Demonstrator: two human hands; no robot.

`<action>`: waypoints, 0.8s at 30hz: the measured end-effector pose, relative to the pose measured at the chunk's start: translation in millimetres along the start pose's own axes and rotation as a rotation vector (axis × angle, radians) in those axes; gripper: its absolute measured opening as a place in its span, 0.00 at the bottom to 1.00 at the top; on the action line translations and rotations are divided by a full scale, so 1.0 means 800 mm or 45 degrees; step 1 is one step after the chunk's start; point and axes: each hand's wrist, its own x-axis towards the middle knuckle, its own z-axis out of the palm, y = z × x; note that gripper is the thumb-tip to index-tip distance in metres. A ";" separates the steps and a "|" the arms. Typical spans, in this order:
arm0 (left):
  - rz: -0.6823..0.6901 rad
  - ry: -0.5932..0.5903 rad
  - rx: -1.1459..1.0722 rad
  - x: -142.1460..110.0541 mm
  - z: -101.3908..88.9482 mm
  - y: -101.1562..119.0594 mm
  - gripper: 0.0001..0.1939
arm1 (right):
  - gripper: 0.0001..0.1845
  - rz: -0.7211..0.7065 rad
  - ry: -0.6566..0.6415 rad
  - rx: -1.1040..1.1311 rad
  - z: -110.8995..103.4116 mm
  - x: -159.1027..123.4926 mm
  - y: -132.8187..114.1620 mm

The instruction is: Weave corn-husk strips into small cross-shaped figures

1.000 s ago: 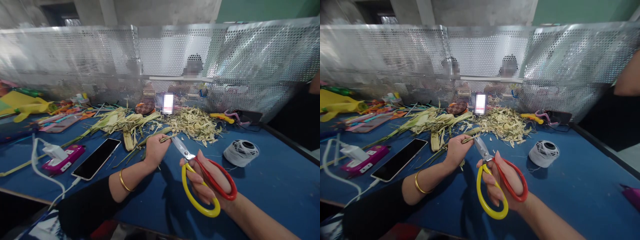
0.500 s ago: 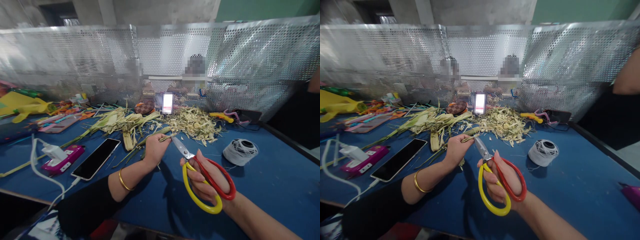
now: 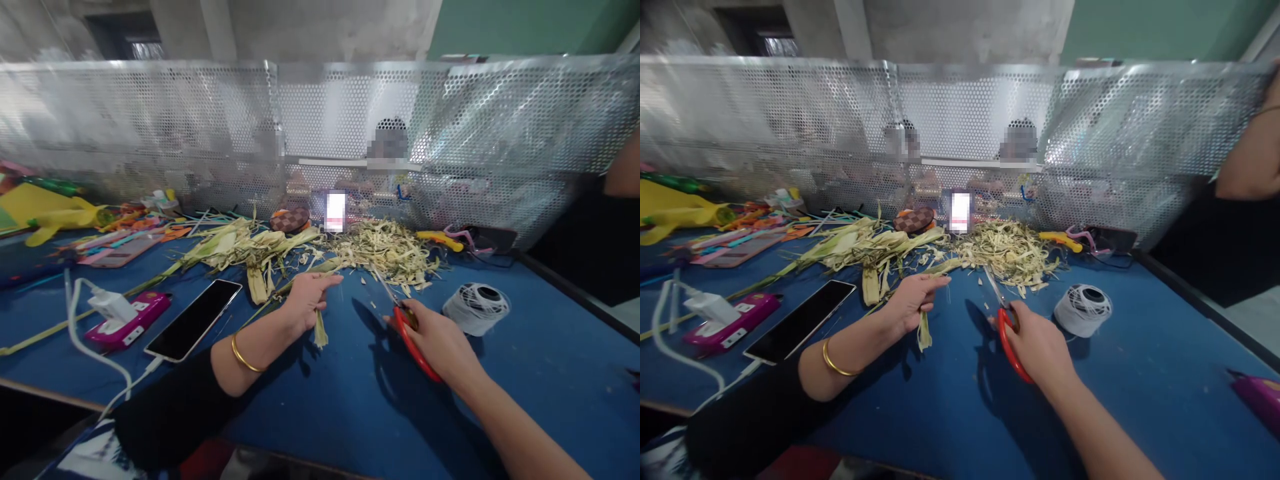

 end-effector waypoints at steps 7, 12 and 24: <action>-0.207 -0.089 -0.061 -0.001 0.007 0.004 0.17 | 0.13 -0.163 -0.016 -0.577 0.002 -0.001 0.007; -0.264 -0.169 -0.098 -0.004 0.019 0.006 0.17 | 0.09 -0.311 0.002 -0.121 -0.019 0.017 -0.010; -0.317 -0.306 -0.236 0.004 0.010 0.001 0.13 | 0.18 -0.211 -0.254 0.732 0.014 0.087 -0.045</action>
